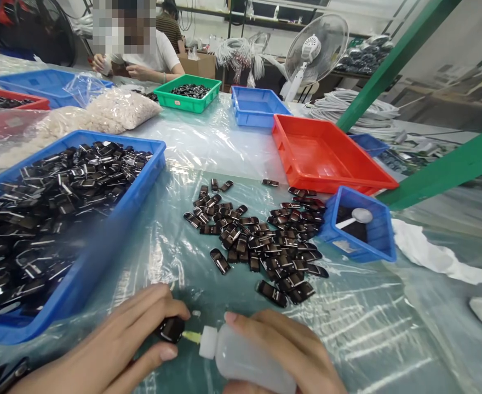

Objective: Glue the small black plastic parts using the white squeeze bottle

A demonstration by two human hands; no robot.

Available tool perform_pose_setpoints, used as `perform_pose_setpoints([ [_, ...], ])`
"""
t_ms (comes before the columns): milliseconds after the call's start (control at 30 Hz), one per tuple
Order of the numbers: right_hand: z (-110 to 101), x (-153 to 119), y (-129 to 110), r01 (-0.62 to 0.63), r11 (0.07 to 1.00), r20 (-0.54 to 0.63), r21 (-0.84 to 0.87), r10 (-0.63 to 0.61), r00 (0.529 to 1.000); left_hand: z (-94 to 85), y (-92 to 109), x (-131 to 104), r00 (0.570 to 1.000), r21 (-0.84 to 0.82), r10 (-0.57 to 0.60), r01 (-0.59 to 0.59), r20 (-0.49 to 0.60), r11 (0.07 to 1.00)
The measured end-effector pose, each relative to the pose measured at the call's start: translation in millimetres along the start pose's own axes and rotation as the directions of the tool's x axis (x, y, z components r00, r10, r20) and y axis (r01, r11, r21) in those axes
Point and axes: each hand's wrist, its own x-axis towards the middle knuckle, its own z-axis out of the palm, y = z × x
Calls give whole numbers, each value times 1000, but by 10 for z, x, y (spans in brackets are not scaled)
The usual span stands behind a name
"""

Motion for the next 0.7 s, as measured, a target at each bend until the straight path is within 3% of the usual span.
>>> perform_pose_setpoints([
  [233,11,51,-46,-36,992,-3,119,36,999,59,-16,-68,1000,-51,-12,12,13,999],
  [500,20,54,-52,-38,994,29,101,35,999,73,-38,2,995,-16,82,-83,-49,996],
  [700,-26,111,-103,-72,991,17,112,70,997,69,-34,-16,994,17,76,-75,-75,997],
])
